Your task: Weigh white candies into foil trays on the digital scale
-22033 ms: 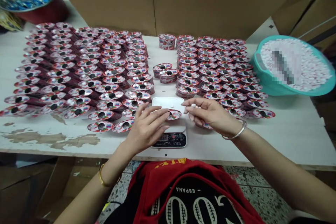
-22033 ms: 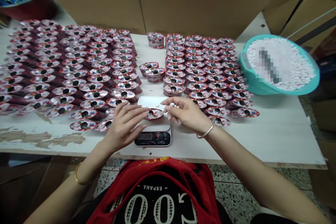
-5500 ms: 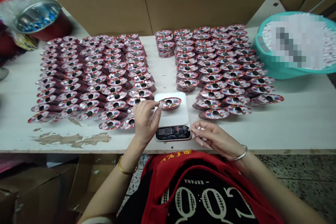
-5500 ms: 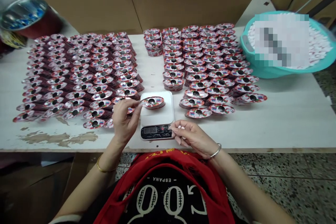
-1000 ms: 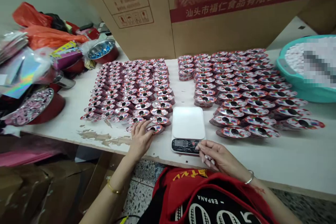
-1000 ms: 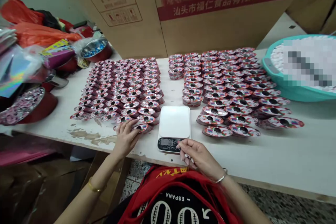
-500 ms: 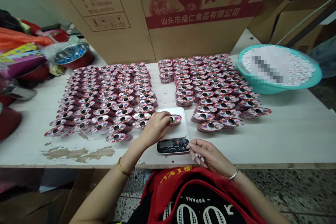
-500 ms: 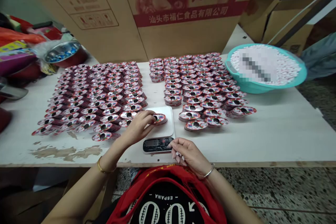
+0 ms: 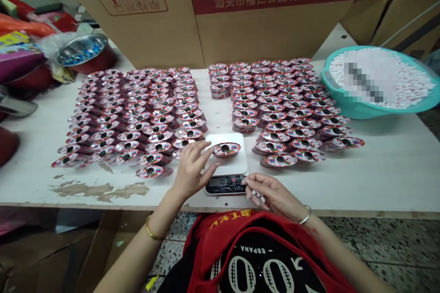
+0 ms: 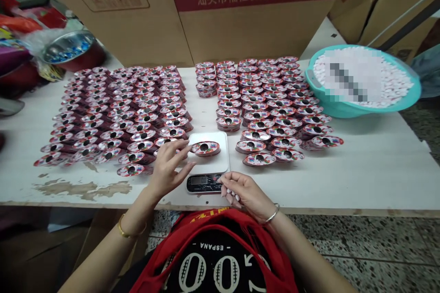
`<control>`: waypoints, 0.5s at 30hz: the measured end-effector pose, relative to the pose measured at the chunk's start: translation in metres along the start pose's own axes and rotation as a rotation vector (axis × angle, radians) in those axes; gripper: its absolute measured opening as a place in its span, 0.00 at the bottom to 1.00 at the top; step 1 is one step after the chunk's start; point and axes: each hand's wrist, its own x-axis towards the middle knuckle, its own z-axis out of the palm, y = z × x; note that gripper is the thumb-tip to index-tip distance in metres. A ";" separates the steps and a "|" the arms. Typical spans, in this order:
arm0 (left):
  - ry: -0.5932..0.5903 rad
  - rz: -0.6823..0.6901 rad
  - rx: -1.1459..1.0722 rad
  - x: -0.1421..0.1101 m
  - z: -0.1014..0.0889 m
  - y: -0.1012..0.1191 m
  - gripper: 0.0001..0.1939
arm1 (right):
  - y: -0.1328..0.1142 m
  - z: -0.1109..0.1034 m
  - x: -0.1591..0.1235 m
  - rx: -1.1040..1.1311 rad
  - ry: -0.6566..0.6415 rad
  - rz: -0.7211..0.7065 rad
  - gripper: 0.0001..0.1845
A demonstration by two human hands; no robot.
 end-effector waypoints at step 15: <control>0.135 -0.058 -0.010 -0.019 0.006 0.000 0.26 | -0.011 0.001 -0.004 -0.031 0.076 -0.022 0.21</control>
